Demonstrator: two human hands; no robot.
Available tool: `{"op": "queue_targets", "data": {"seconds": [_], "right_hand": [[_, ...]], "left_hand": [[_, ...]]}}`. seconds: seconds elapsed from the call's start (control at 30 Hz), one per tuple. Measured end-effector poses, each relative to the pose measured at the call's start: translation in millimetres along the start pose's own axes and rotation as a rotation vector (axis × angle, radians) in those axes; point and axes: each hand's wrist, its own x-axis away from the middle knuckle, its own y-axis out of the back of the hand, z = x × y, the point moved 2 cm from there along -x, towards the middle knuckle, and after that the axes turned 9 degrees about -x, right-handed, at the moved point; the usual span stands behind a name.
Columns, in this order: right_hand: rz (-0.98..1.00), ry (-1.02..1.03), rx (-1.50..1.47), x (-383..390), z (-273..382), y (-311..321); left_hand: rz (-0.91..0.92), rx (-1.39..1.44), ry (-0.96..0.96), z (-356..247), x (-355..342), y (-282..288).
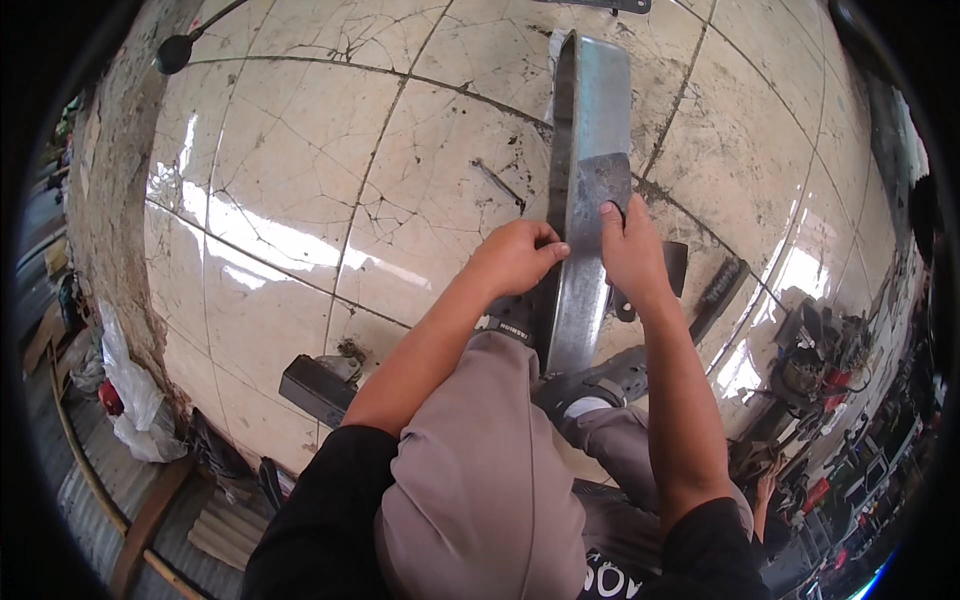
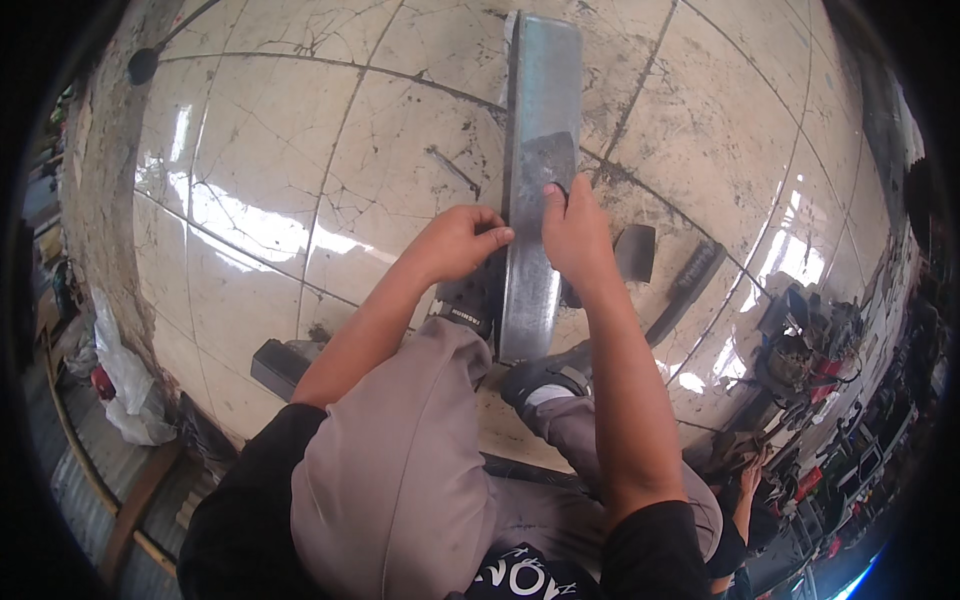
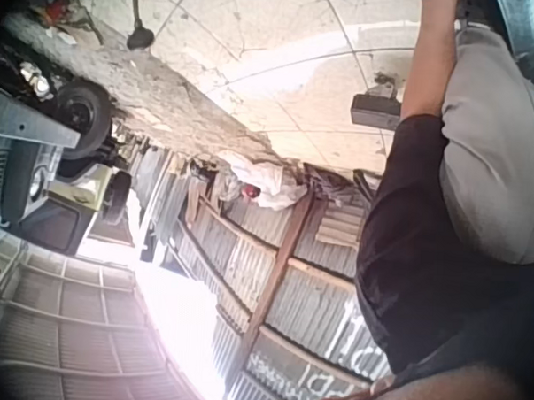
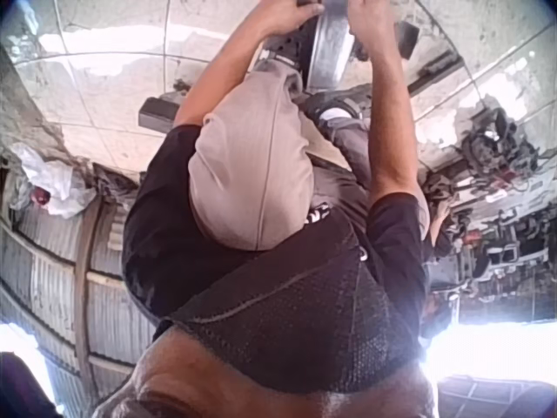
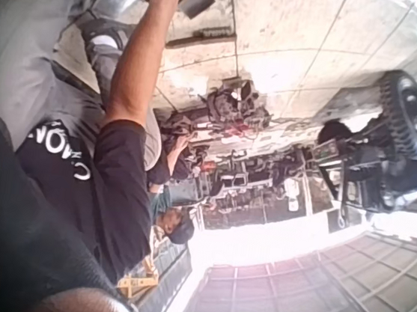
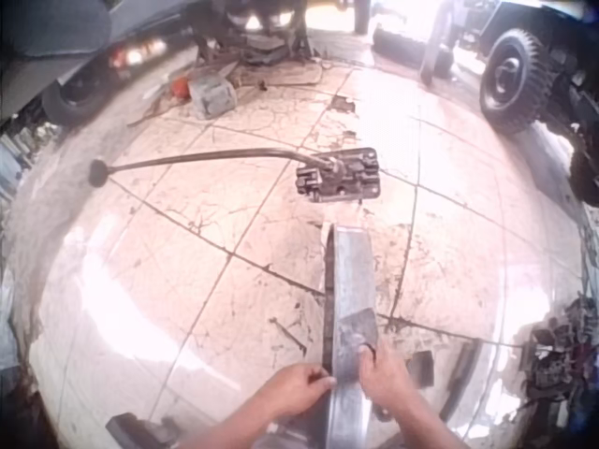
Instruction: The person sits on the floor and sharpens a long, curved metal blade using a handheld sharpening stone. They repeatedly rub the stone along the blade's edge and periodically brush the surface with a wire brush to remove debris.
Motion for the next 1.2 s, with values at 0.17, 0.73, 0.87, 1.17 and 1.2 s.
{"op": "queue_targets", "data": {"seconds": [0.17,0.73,0.87,1.17,1.2], "right_hand": [[-0.041,0.124,0.079,1,2,-3],[0.026,-0.168,-0.308,48,1,13],[0.064,-0.136,-0.287,66,-1,6],[0.046,-0.054,-0.216,63,-14,-15],[0.058,-0.100,-0.226,66,-12,-16]], "left_hand": [[0.014,0.003,0.005,-3,0,3],[0.018,-0.002,0.022,-3,1,2],[0.028,-0.005,0.013,-5,1,4],[0.034,-0.004,-0.007,-6,-1,2],[0.036,0.004,0.001,-5,-1,3]]}}
